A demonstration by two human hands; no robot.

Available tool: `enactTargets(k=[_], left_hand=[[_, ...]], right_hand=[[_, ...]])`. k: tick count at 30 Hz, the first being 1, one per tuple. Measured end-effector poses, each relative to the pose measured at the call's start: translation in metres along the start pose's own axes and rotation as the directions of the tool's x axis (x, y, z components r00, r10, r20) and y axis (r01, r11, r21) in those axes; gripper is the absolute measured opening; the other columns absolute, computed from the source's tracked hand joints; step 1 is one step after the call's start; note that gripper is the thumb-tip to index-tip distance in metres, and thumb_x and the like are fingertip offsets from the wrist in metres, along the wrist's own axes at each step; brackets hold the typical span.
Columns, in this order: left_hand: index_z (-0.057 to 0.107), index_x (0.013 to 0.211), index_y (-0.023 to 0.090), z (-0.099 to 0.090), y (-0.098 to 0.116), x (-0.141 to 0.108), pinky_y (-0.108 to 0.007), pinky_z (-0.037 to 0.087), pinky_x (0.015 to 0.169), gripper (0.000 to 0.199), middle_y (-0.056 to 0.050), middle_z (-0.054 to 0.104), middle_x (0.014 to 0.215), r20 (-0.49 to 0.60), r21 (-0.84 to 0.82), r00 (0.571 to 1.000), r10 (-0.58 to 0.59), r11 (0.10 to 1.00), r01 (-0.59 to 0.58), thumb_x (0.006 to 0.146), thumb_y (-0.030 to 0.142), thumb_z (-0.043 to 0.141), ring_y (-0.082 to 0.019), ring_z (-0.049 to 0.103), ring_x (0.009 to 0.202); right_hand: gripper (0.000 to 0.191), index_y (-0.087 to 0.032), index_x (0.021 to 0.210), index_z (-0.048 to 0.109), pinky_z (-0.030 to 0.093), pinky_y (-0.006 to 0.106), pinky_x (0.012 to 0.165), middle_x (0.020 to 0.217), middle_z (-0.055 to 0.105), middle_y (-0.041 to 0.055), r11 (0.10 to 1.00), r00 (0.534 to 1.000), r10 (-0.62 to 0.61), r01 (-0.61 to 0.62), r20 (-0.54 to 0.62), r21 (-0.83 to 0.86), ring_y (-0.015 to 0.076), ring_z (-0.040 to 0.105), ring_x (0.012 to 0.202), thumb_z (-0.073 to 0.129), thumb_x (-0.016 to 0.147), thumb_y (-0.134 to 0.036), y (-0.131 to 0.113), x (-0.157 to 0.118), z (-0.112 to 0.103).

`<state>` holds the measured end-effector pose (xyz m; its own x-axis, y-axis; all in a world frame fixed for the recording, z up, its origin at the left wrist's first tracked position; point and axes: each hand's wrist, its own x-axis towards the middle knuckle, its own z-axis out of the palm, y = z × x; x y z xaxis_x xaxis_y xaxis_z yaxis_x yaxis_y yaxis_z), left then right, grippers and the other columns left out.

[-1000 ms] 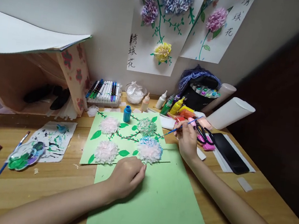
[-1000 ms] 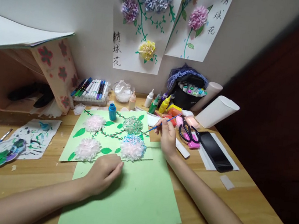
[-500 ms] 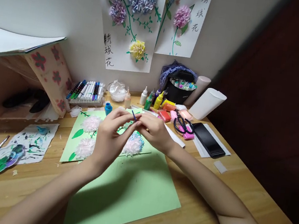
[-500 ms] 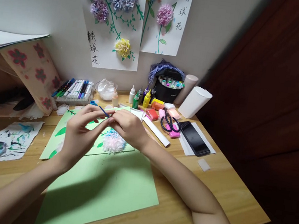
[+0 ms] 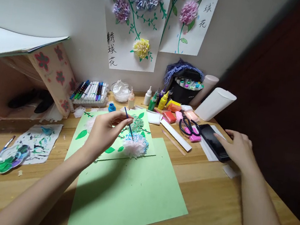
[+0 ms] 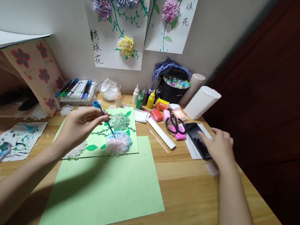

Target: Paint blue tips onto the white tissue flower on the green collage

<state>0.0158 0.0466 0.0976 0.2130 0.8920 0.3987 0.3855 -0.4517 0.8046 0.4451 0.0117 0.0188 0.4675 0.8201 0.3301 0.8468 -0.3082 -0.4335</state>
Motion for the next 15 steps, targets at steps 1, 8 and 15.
enactTargets(k=[1, 8, 15], left_hand=[[0.07, 0.081, 0.016, 0.0, -0.001, 0.0, -0.026, 0.057, 0.068, 0.016, -0.004, 0.075, 0.082, 0.002, 0.001, 1.0, -0.001, 1.0, 0.001, 0.084, 0.031, 0.066, -0.015, 0.07, 0.073], [0.07, 0.081, 0.017, -0.001, -0.004, 0.003, -0.027, 0.058, 0.069, 0.018, -0.004, 0.074, 0.083, 0.001, 0.033, 1.0, 0.005, 0.999, -0.005, 0.085, 0.034, 0.065, -0.016, 0.069, 0.073], [0.07, 0.085, 0.018, -0.005, -0.011, 0.004, -0.027, 0.058, 0.071, 0.022, -0.004, 0.074, 0.088, 0.014, 0.036, 1.0, -0.006, 0.999, 0.006, 0.085, 0.04, 0.065, -0.018, 0.07, 0.078]], right_hand=[[0.04, -0.016, 0.093, 0.062, 0.038, 0.053, 0.091, 0.097, 0.059, 0.0239, 0.995, 0.991, 0.082, -0.076, 0.105, -0.062, 0.0432, 0.051, 0.114, 0.068, 0.073, -0.051, 0.016, 0.002, 0.002], [0.069, -0.014, 0.104, 0.065, 0.045, 0.051, 0.082, 0.103, 0.055, 0.0265, 0.961, 0.932, 0.239, -0.186, 0.272, -0.204, 0.0465, 0.056, 0.108, 0.07, 0.059, -0.066, 0.048, -0.004, 0.016], [0.079, -0.012, 0.12, 0.058, 0.044, 0.047, 0.091, 0.112, 0.056, 0.0215, 0.948, 0.955, 0.221, -0.163, 0.199, -0.272, 0.0394, 0.055, 0.108, 0.067, 0.062, -0.063, 0.036, -0.011, 0.021]])
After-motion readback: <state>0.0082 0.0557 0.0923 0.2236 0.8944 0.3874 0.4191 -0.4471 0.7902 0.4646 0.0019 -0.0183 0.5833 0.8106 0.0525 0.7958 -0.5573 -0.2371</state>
